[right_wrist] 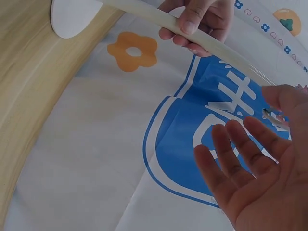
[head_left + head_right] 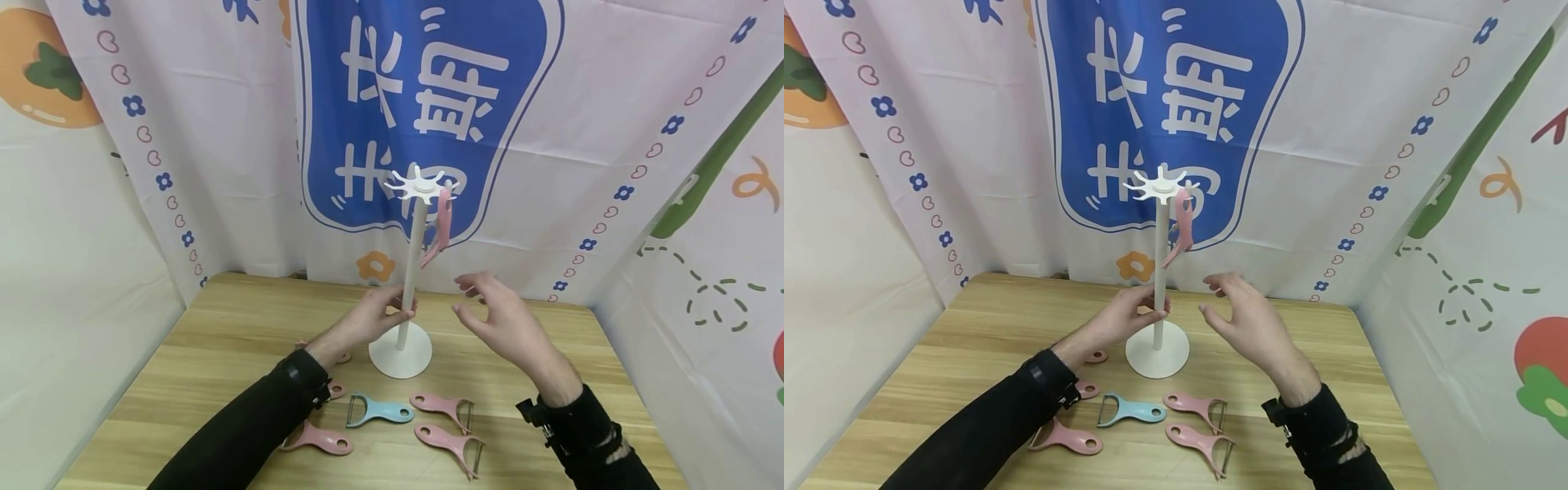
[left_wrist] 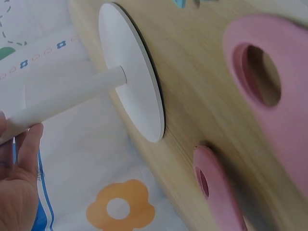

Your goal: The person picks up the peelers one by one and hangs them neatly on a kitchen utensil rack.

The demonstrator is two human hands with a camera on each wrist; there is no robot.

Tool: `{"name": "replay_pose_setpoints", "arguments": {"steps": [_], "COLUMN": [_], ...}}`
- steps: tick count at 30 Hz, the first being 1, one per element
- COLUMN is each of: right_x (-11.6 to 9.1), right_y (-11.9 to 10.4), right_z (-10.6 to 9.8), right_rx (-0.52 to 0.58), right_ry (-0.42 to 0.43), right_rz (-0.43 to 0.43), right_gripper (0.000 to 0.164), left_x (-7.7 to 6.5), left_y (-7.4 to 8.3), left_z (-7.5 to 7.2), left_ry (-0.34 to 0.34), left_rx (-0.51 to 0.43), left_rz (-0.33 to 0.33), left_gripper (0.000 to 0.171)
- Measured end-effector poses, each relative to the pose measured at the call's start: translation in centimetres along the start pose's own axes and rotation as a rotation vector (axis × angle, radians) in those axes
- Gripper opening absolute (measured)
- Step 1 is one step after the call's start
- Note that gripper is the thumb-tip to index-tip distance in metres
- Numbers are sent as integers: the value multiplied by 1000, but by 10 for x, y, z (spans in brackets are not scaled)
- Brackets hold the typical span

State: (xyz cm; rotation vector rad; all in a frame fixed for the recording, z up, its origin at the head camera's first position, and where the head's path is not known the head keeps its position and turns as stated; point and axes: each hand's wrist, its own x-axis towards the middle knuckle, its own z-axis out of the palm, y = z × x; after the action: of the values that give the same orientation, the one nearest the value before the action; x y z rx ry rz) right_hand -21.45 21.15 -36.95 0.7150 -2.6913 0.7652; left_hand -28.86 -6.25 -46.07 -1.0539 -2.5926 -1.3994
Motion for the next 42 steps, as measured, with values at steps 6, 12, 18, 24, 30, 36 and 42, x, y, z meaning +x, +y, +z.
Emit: {"name": "replay_pose_setpoints", "arguments": {"steps": [6,12,18,24,30,36,42], "right_x": [-4,-9,-11,-14,-19,-24,-28], "right_y": [4,9,13,16,17,20,19], "right_z": [6,13,21,30,39,50,61], "right_rx": [-27,-68,-94,-71,-68,-63,-63], "right_ry": [-99,-187,-272,-328,-366,-420,-483], "right_rz": [-29,-68,-90,-84,-99,-110,-118], "right_gripper": [50,49,51,51,52,53,55], "left_x": [-1,-3,-3,-2,-3,-2,-3], "left_y": [3,5,5,5,6,6,6], "left_z": [0,0,0,2,2,1,1], "left_ry": [49,88,119,132,128,106,99], "left_rx": [32,13,15,34,49,36,42], "left_rz": [-65,-125,-116,-116,-129,-157,-171], "left_gripper": [15,16,18,18,17,18,19]}}
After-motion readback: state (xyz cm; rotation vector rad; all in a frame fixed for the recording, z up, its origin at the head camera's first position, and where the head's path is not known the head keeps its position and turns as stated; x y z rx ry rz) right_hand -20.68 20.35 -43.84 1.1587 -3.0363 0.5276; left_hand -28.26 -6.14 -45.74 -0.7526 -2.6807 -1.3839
